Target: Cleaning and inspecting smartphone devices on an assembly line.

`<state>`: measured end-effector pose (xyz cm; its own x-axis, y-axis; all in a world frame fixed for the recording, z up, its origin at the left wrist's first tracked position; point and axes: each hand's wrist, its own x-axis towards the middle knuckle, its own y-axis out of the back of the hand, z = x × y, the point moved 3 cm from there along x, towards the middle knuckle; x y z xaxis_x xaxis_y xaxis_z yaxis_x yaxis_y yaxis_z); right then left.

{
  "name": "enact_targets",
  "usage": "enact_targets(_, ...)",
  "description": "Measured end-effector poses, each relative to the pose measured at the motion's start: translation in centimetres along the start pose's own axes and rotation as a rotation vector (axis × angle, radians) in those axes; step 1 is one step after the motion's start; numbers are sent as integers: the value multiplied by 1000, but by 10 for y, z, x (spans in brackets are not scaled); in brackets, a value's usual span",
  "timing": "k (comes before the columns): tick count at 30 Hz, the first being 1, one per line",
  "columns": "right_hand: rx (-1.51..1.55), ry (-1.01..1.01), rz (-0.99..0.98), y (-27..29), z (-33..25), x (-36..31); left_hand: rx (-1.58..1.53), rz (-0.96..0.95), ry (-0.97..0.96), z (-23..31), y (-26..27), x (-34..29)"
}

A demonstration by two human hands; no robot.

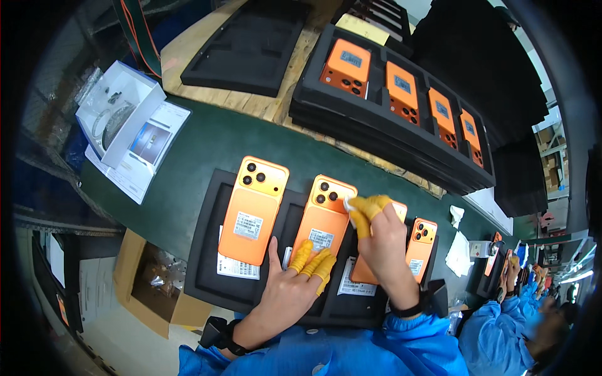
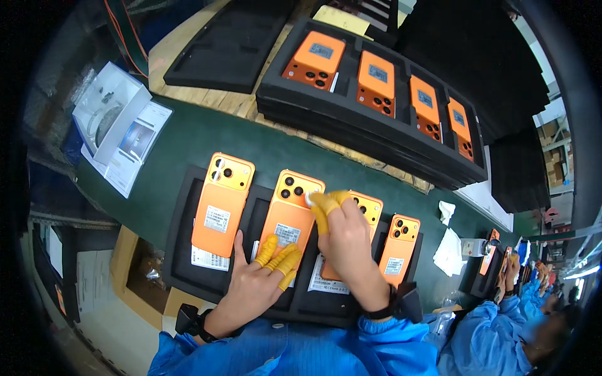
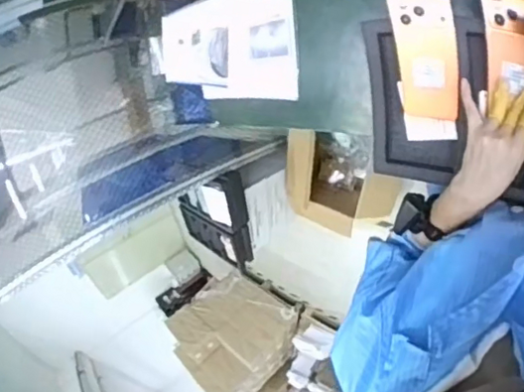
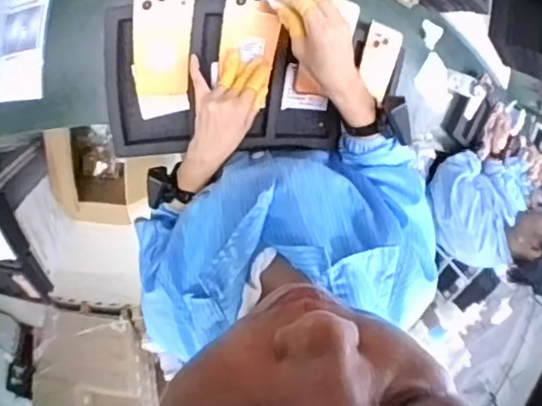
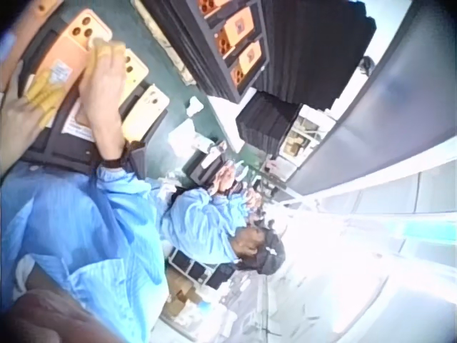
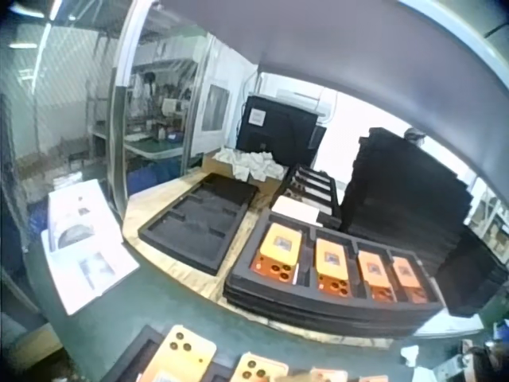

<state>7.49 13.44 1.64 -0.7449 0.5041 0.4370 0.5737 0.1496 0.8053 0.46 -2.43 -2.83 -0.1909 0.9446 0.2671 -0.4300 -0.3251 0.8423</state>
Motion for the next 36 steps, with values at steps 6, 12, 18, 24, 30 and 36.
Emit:
enact_targets(6, -89, 175, 2, -42, 16, 22, 32, 51, -56, 6, -1, -4)
enact_targets(12, -59, 201, -108, -38, 14, 11, 6, 82, -67, 17, 7, -18)
enact_targets(18, -123, 202, -128, -35, 17, 13, 135, 116, -71, 23, 14, -11)
enact_targets(24, -209, 260, 41, -5, 37, 16, 57, 99, -64, 10, 1, 5)
enact_targets(30, -179, -41, -92, 53, 39, -15, 14, 24, 54, 6, 0, 3)
enact_targets(36, 766, -360, -291, 48, 8, -77, -264, 125, 109, 14, 32, 4)
